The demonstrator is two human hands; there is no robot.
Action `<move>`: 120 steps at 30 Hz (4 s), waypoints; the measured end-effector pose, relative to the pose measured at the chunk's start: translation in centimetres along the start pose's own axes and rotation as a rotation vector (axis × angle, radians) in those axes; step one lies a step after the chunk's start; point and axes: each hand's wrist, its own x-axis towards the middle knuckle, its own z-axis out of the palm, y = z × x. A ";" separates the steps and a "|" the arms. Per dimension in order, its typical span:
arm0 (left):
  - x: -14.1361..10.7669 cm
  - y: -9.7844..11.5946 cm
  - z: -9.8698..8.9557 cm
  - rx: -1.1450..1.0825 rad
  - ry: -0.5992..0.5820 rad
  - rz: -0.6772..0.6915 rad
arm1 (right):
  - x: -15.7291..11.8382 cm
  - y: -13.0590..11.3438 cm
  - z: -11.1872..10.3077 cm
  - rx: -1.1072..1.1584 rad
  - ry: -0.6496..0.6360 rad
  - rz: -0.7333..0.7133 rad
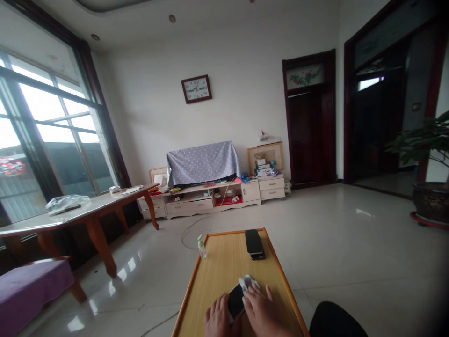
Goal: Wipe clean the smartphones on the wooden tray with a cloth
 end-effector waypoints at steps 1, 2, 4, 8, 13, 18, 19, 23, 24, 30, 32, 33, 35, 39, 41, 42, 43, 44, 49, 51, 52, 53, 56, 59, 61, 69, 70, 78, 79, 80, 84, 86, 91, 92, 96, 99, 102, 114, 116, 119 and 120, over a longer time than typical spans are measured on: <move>0.1 0.1 0.0 0.004 0.000 0.000 | -0.2 -0.2 0.1 0.005 -0.004 0.007; 0.1 0.2 -0.1 0.007 -0.003 0.001 | -0.4 -0.3 0.2 0.015 -0.013 0.002; 0.2 0.4 -0.2 0.014 -0.012 0.000 | -1.0 -0.7 0.8 0.055 -0.050 -0.046; -0.1 1.0 -0.9 -0.007 -0.001 -0.029 | -1.6 -0.9 1.2 0.146 -0.108 -0.142; -0.5 1.7 -1.6 -0.053 0.054 -0.032 | -0.2 0.0 -0.1 0.096 -0.009 -0.026; 0.2 1.1 -0.4 -0.013 0.055 -0.033 | -0.4 -0.5 0.8 0.096 -0.038 -0.009; 0.4 0.9 0.0 0.006 0.047 -0.034 | -0.8 -0.8 1.2 0.113 -0.067 -0.040; 0.7 0.2 1.2 0.038 0.053 -0.032 | -1.9 -1.5 1.4 0.165 -0.086 -0.143; 0.8 0.0 1.4 0.027 0.068 -0.022 | -1.7 -1.4 1.0 0.162 -0.058 -0.137; 1.0 -0.4 1.8 0.006 0.117 0.007 | 0.9 -0.1 -1.0 0.028 -0.002 0.067; 1.1 -0.4 2.0 0.004 0.115 0.002 | 0.9 -0.3 -0.4 0.010 -0.004 0.072; 1.1 -0.5 2.0 0.002 0.113 0.002 | 0.6 -0.5 0.1 0.019 -0.005 0.052; 1.2 -0.5 2.1 0.006 0.103 0.005 | -0.4 -1.3 1.2 0.066 -0.025 -0.023; 1.1 -0.7 2.2 0.023 0.090 -0.012 | -1.7 -2.3 1.5 0.147 -0.057 -0.149; 1.1 -0.8 2.2 0.007 0.097 -0.001 | -1.1 -2.1 0.7 0.138 -0.019 -0.113; 1.1 -0.9 2.2 -0.003 0.102 0.008 | -0.6 -1.9 0.2 0.122 -0.003 -0.074; 1.2 -0.9 2.1 -0.012 0.107 0.014 | 0.0 -1.6 -0.3 0.100 0.006 -0.032; 1.2 -0.9 2.1 -0.018 0.110 0.014 | 0.5 -1.4 -0.7 0.075 0.006 0.008; 1.3 -0.8 2.0 -0.033 0.101 0.001 | 1.1 -1.7 0.2 0.015 -0.010 0.065; 1.1 -0.8 2.0 -0.025 0.091 -0.005 | 0.2 -2.4 1.4 0.061 -0.042 -0.022; 1.0 -0.7 1.9 -0.016 0.087 -0.007 | -0.3 -2.8 1.9 0.090 -0.060 -0.073; 0.9 -0.7 1.9 -0.008 0.087 -0.009 | -0.7 -3.0 2.1 0.112 -0.079 -0.119; 0.6 -0.6 1.5 -0.012 0.088 0.008 | -0.8 -3.3 1.6 0.124 -0.089 -0.142; 0.4 -0.4 1.0 -0.034 0.085 0.026 | 0.7 -2.8 -0.2 0.069 -0.045 -0.028; 0.4 -0.3 0.8 -0.032 0.088 0.016 | 1.9 -2.5 -1.0 0.036 -0.014 0.044; 0.1 -0.3 0.2 -0.040 0.064 0.028 | 2.8 -4.3 1.5 0.022 -0.107 -0.053; 0.0 -0.3 0.2 -0.047 0.059 0.031 | 2.9 -4.3 1.8 0.021 -0.125 -0.070; 0.0 -0.1 0.0 -0.068 0.062 -0.004 | 4.5 -3.4 1.5 -0.026 -0.098 -0.007; 0.0 -0.1 0.0 -0.064 0.059 -0.001 | 4.4 -3.6 1.7 -0.027 -0.102 -0.008; 0.0 -0.2 0.1 -0.061 0.058 0.006 | 4.2 -3.9 1.9 -0.024 -0.112 -0.017; 0.0 -0.4 0.2 -0.071 0.064 0.040 | 3.4 -4.6 2.3 -0.004 -0.147 -0.072; -0.1 -0.3 0.0 -0.075 0.069 0.025 | 3.6 -4.0 1.9 -0.002 -0.136 -0.066; -0.4 0.3 -0.6 -0.069 0.068 -0.017 | 4.5 -2.3 0.9 -0.027 -0.071 0.049; -0.4 0.3 -0.6 -0.069 0.066 -0.016 | 4.4 -2.4 0.9 -0.026 -0.071 0.055; -0.2 0.0 -0.3 -0.061 0.053 0.017 | 2.3 -4.1 1.7 0.018 -0.124 -0.040; -0.1 -0.3 0.0 -0.046 0.045 0.029 | 0.9 -4.9 1.5 0.074 -0.140 -0.141; 0.1 -0.4 0.4 -0.060 0.068 0.011 | 1.3 -4.0 0.4 0.061 -0.091 -0.088; 0.0 -0.4 0.6 -0.040 0.082 0.005 | -0.9 -3.0 2.3 0.107 -0.113 -0.127; 0.1 -0.5 0.6 -0.038 0.080 0.009 | -1.1 -2.8 1.8 0.123 -0.102 -0.134; 0.3 -0.6 0.8 -0.046 0.092 0.012 | 0.0 -1.8 0.3 0.078 -0.051 -0.045; 0.4 -0.6 0.9 -0.046 0.096 0.012 | 0.4 -1.4 -0.1 0.054 -0.044 -0.010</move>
